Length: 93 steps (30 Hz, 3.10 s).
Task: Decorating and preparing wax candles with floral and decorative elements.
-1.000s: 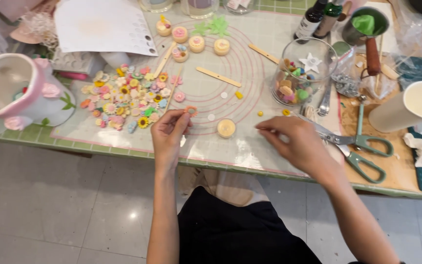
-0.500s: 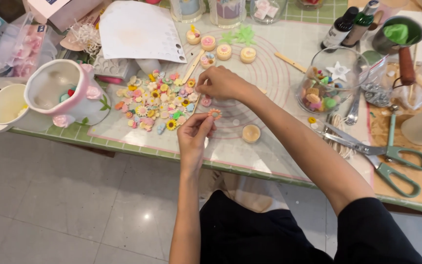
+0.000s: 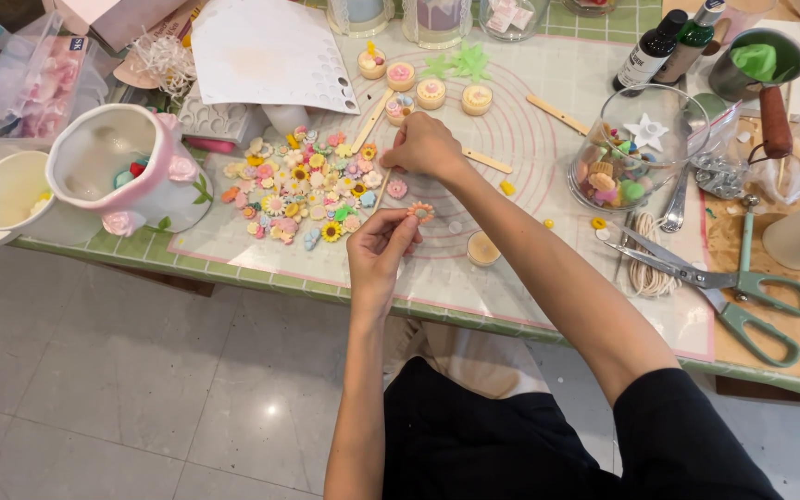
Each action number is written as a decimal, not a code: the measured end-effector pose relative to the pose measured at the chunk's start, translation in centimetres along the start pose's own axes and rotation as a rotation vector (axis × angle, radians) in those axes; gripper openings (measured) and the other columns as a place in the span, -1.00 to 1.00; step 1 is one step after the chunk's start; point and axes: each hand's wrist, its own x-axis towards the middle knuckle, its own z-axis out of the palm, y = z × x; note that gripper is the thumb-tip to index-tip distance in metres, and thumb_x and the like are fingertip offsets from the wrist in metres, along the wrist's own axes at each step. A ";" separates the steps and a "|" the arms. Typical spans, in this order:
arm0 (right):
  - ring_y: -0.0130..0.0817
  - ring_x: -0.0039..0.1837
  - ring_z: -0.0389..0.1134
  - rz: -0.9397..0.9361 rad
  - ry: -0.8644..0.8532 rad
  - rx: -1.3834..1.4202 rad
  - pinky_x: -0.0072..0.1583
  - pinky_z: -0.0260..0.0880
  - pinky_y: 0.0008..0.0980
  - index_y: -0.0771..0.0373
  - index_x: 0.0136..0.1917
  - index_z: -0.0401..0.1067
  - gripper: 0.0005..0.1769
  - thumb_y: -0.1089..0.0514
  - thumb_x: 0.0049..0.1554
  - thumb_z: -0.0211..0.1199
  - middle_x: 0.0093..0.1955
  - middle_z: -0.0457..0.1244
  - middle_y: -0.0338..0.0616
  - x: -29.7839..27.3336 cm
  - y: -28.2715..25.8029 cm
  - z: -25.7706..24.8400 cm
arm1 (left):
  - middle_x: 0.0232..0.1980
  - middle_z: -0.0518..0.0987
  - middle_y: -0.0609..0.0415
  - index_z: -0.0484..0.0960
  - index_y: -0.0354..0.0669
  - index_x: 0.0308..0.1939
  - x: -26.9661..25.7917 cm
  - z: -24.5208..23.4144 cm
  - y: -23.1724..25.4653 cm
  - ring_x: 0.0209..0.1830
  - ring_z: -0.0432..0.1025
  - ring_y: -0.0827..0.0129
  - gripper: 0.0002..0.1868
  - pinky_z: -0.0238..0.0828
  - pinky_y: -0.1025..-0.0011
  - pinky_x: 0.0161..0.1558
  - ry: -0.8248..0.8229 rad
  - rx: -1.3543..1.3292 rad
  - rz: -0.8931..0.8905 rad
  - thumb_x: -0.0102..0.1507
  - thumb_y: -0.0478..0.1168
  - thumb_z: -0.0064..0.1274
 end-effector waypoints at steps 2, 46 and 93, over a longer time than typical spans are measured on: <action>-0.38 -0.28 0.45 0.035 -0.007 0.057 -0.21 0.40 -0.36 0.17 -0.42 0.44 -0.70 0.06 -0.16 0.55 -0.39 0.41 -0.19 0.2 0.2 -0.4 | -0.28 0.63 0.15 0.67 -0.32 -0.08 0.1 0.0 0.0 -0.32 0.45 0.60 -0.83 0.33 0.59 -0.28 -0.008 -0.008 0.008 0.34 -0.26 0.18; -0.71 -0.33 0.04 -0.215 0.072 0.655 -0.32 0.02 -0.62 0.24 0.35 0.49 -0.64 0.18 0.31 0.15 -0.24 0.32 -0.29 -26.3 4.7 -10.0 | -0.29 0.64 0.16 0.71 -0.30 -0.09 -0.5 2.9 5.3 -0.36 0.43 0.61 -0.83 0.38 0.57 -0.25 -0.190 -0.007 -0.147 0.34 -0.25 0.17; -0.69 -0.34 0.02 -0.317 0.243 0.980 -0.31 -0.04 -0.61 0.37 0.30 0.45 -0.71 0.21 0.39 0.08 -0.26 0.28 -0.23 -23.8 3.0 -9.3 | 0.03 0.63 0.00 0.63 -0.27 0.05 0.2 12.5 12.5 -0.02 0.59 0.33 -0.77 0.56 0.50 0.01 -0.211 0.522 0.728 0.34 -0.50 0.18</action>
